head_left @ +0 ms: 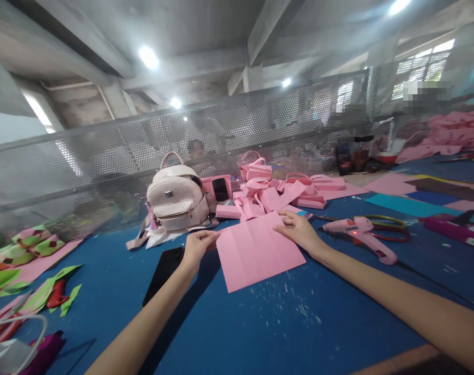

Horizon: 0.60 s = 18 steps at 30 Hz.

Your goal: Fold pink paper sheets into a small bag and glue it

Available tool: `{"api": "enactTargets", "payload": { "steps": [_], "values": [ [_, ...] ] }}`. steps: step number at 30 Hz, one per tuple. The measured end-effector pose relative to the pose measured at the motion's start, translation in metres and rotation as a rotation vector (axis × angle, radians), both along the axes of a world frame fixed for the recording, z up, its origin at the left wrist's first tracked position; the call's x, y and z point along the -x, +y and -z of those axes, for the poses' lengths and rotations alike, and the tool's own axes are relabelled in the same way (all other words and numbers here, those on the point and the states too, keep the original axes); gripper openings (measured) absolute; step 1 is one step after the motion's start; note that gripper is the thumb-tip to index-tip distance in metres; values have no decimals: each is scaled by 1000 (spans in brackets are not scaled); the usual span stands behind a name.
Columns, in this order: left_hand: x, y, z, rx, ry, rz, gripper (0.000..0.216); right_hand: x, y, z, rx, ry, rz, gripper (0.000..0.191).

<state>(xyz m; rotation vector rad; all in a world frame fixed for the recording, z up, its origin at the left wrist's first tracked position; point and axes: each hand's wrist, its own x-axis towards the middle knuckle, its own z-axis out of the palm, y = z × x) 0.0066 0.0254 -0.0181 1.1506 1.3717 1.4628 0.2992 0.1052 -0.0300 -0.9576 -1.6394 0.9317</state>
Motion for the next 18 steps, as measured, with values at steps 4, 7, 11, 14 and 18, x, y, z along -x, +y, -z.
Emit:
{"api": "enactTargets", "payload": {
  "steps": [4, 7, 11, 14, 18],
  "values": [
    [-8, -4, -11, -3, 47, 56, 37, 4, -15, -18, -336, -137, 81, 59],
    [-22, -11, -23, -35, 91, 113, 33, 15, -37, -39, -529, -398, -35, 36],
    [-42, -23, -39, -113, 150, 166, 24, 42, -55, -58, -315, -506, -227, 20],
    [-48, -29, -44, -184, 175, 134, 19, 61, -51, -64, -222, -478, -286, 18],
    [-43, -28, -42, -221, 138, 35, 23, 75, -37, -68, -193, -395, -354, 20]
  ]
}}
